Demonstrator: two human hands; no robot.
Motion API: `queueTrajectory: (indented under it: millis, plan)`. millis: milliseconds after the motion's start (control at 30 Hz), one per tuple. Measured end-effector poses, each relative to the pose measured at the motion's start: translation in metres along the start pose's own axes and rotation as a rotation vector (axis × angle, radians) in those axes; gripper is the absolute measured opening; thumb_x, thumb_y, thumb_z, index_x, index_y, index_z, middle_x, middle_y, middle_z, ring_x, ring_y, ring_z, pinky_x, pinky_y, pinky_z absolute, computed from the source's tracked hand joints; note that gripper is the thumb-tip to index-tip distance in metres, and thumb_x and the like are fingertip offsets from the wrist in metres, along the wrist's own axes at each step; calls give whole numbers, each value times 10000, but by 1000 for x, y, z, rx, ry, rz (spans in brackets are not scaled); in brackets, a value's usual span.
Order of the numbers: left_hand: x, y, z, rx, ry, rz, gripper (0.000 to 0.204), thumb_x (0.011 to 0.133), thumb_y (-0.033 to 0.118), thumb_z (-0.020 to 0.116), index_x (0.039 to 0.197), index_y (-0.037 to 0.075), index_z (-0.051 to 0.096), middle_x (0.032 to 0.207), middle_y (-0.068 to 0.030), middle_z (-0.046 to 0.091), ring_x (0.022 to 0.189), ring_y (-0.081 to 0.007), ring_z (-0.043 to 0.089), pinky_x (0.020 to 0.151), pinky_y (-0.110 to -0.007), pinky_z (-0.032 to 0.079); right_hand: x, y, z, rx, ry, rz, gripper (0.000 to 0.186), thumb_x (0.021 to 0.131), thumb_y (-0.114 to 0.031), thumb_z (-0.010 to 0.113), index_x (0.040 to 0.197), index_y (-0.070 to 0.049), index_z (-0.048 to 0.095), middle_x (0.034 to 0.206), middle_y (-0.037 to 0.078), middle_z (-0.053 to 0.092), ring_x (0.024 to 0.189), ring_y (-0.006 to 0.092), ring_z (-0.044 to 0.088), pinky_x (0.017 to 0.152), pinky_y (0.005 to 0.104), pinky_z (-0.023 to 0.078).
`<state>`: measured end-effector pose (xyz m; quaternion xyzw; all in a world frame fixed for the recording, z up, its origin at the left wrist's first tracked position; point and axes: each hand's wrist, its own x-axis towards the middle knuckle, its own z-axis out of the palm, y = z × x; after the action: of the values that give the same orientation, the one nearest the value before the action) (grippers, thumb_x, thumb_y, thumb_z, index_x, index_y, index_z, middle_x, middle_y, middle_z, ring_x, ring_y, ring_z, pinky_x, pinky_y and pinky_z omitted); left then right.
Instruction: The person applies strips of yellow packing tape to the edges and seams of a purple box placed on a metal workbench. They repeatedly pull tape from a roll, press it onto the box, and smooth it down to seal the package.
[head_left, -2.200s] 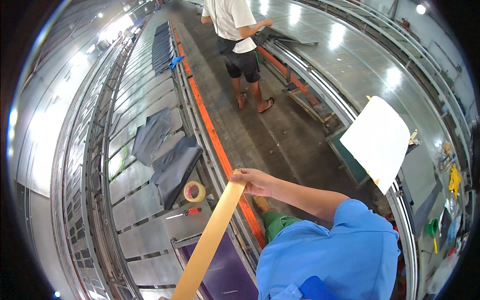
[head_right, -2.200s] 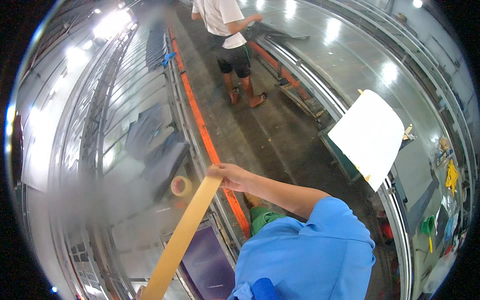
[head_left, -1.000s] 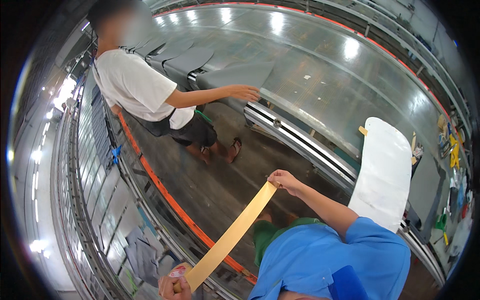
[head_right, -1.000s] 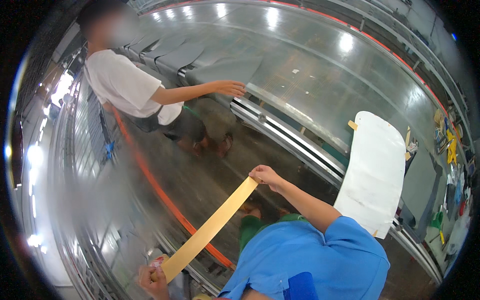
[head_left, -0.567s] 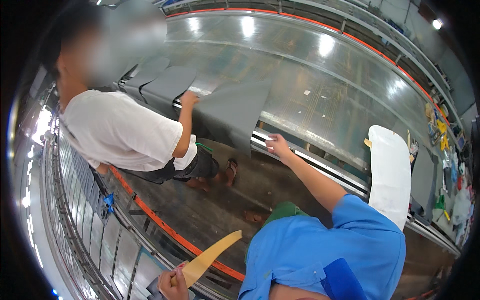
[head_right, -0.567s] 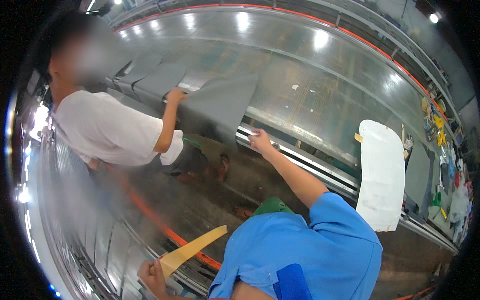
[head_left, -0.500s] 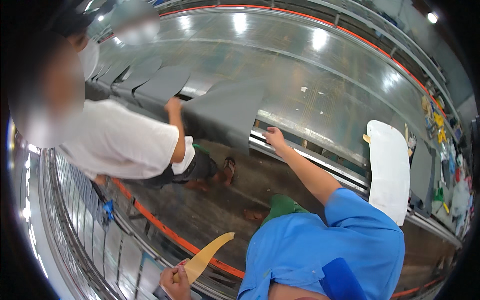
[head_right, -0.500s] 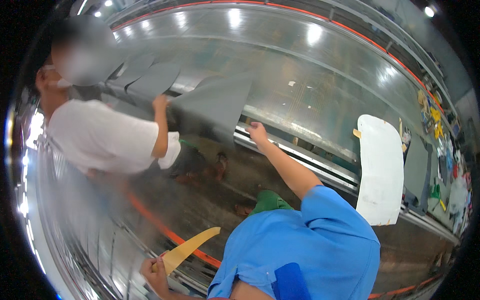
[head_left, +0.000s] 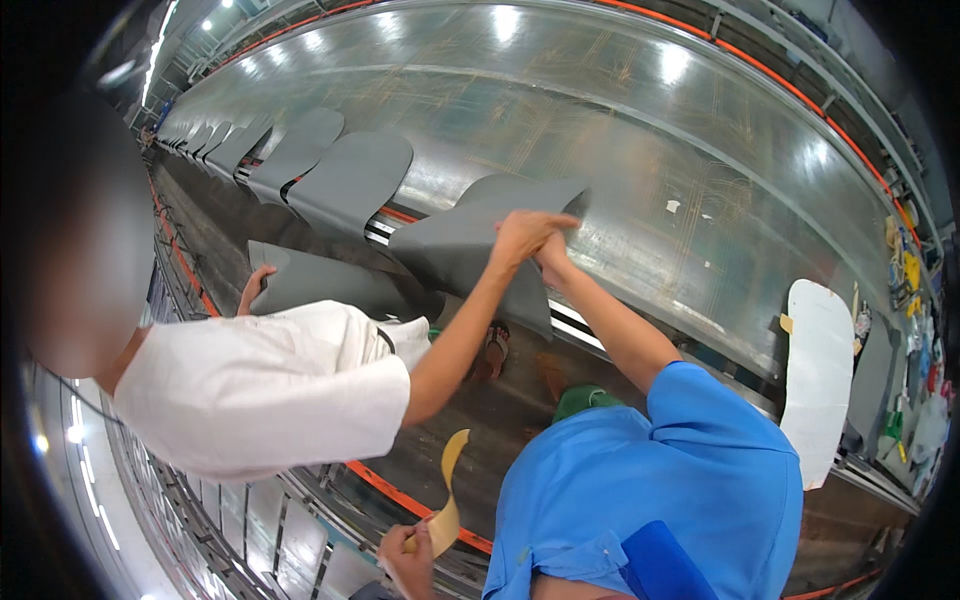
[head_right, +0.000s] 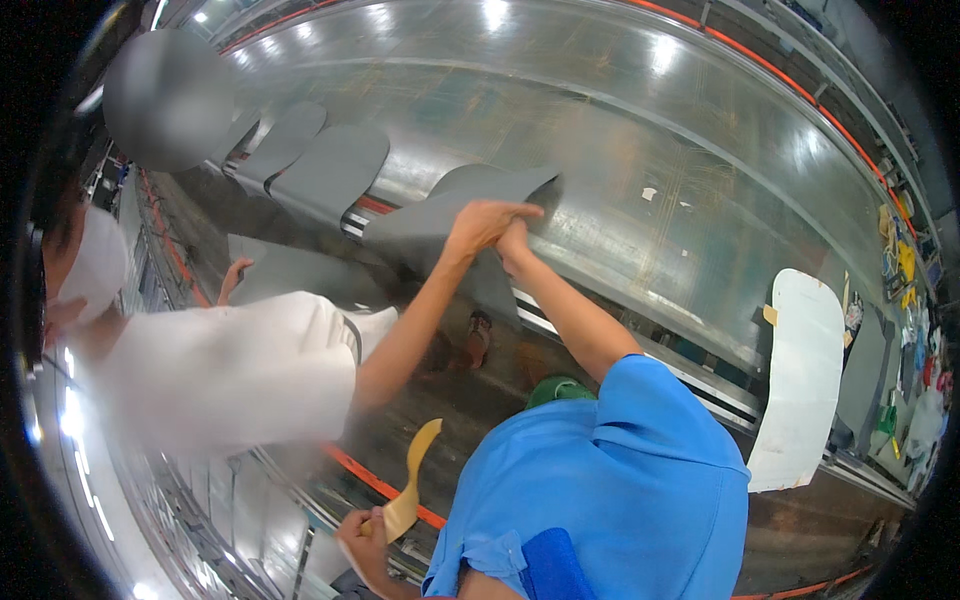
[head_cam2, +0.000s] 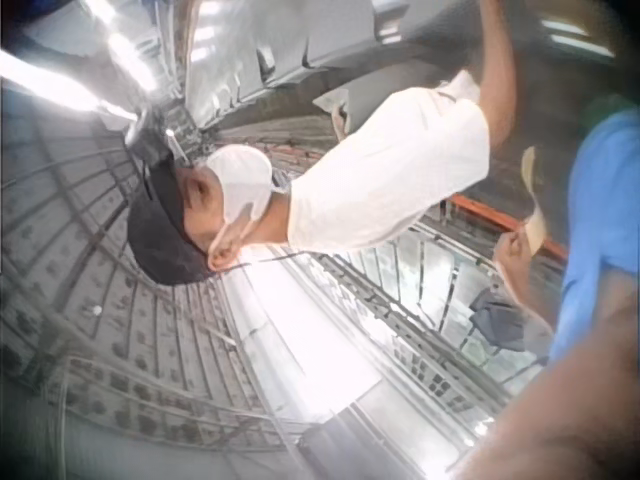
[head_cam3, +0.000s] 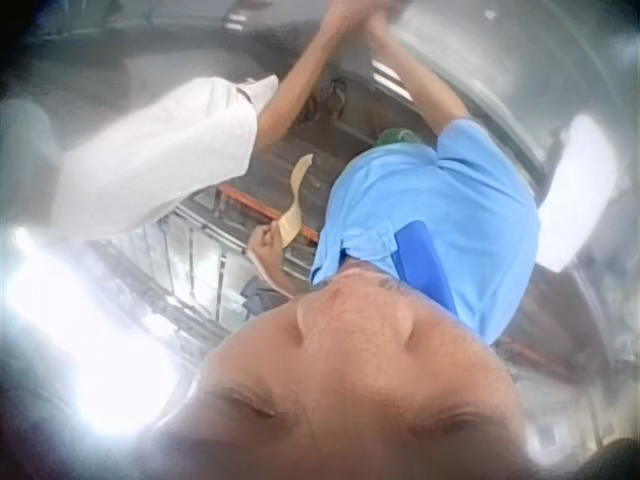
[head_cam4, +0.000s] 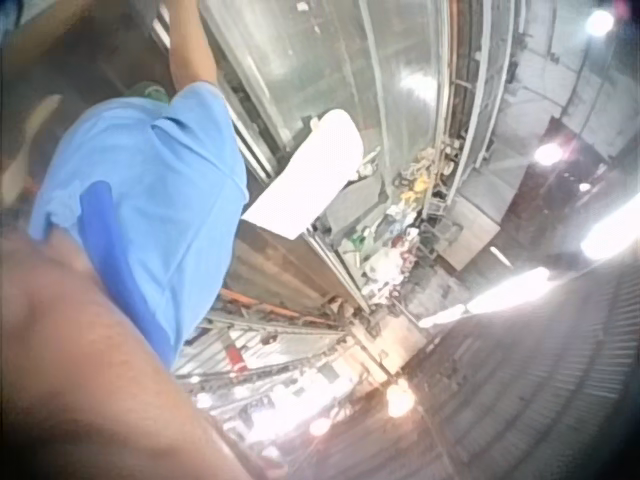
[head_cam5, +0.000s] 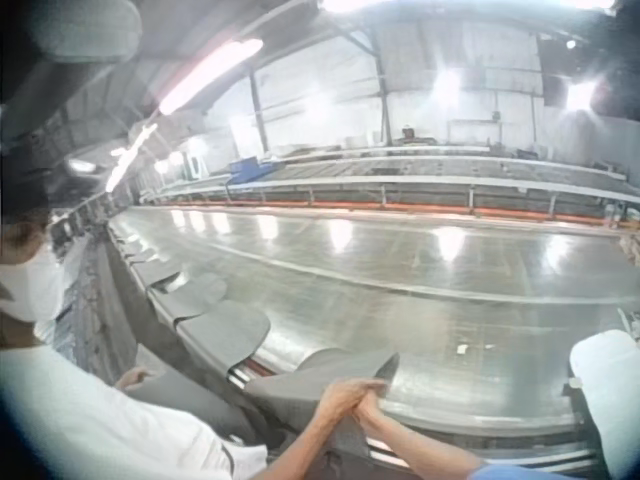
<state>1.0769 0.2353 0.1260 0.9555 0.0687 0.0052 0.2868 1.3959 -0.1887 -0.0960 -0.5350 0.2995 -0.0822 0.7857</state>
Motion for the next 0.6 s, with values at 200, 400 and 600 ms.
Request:
queueTrajectory:
  millis: [200, 400, 600]
  plan:
    - [45, 3, 54, -1, -119, -38, 265, 831, 141, 730, 709, -53, 597, 570, -95, 519, 550, -155, 450, 536, -350, 381, -2, -90, 21, -46, -209, -257, 542, 940, -345, 672, 1308, -22, 438, 1104, 84, 604, 1108, 199, 569, 933, 400, 463]
    - [112, 53, 62, 58, -165, 86, 275, 820, 173, 745, 708, -41, 613, 619, -159, 595, 578, -273, 554, 581, -401, 434, 27, -149, 149, 57, 532, -58, 719, 961, -350, 569, 1382, 144, 262, 1039, 277, 653, 1018, 369, 638, 883, 477, 517]
    - [130, 76, 89, 113, -370, 47, 291, 856, 190, 737, 727, -47, 627, 599, -94, 571, 575, -151, 517, 560, -340, 415, 159, -169, 153, 92, -281, -342, 420, 950, -250, 623, 1264, 25, 580, 1103, 146, 667, 999, 223, 615, 919, 343, 475]
